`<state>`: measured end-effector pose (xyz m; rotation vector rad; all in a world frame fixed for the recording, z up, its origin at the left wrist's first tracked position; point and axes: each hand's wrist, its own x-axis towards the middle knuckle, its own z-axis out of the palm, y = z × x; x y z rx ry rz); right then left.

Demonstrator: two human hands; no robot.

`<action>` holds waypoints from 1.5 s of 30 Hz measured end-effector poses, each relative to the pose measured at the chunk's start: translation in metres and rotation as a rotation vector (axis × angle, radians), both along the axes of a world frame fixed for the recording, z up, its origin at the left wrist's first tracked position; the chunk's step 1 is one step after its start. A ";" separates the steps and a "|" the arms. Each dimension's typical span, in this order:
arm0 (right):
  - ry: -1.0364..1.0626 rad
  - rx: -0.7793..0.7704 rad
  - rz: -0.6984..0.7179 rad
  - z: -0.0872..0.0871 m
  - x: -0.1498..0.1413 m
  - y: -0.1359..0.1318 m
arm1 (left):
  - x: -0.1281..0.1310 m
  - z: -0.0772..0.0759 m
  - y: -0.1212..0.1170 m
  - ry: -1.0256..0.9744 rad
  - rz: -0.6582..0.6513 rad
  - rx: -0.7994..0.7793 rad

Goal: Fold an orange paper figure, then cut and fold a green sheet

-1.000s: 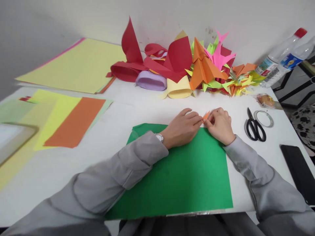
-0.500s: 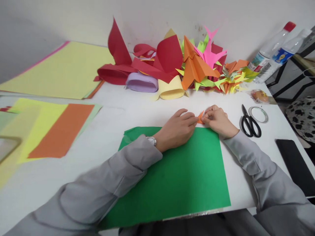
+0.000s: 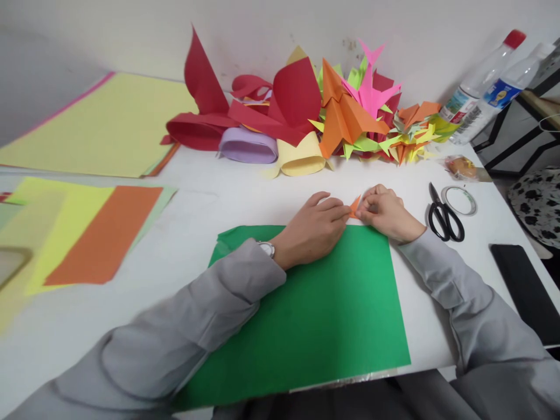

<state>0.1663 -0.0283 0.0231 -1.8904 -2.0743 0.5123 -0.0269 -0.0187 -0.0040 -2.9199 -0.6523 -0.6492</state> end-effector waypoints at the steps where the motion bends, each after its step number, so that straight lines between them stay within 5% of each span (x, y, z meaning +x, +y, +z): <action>1: -0.011 0.004 0.002 -0.001 0.000 0.000 | 0.000 0.000 0.000 -0.005 0.003 -0.008; 13: -0.156 0.063 0.041 -0.008 0.001 -0.004 | 0.004 0.005 -0.002 0.015 0.011 -0.059; 33: -0.026 -0.085 0.110 0.004 0.013 0.004 | 0.004 0.003 0.002 -0.009 -0.010 -0.075; 45: -0.088 0.005 0.081 -0.001 0.008 0.001 | 0.008 -0.001 0.000 -0.048 0.024 -0.054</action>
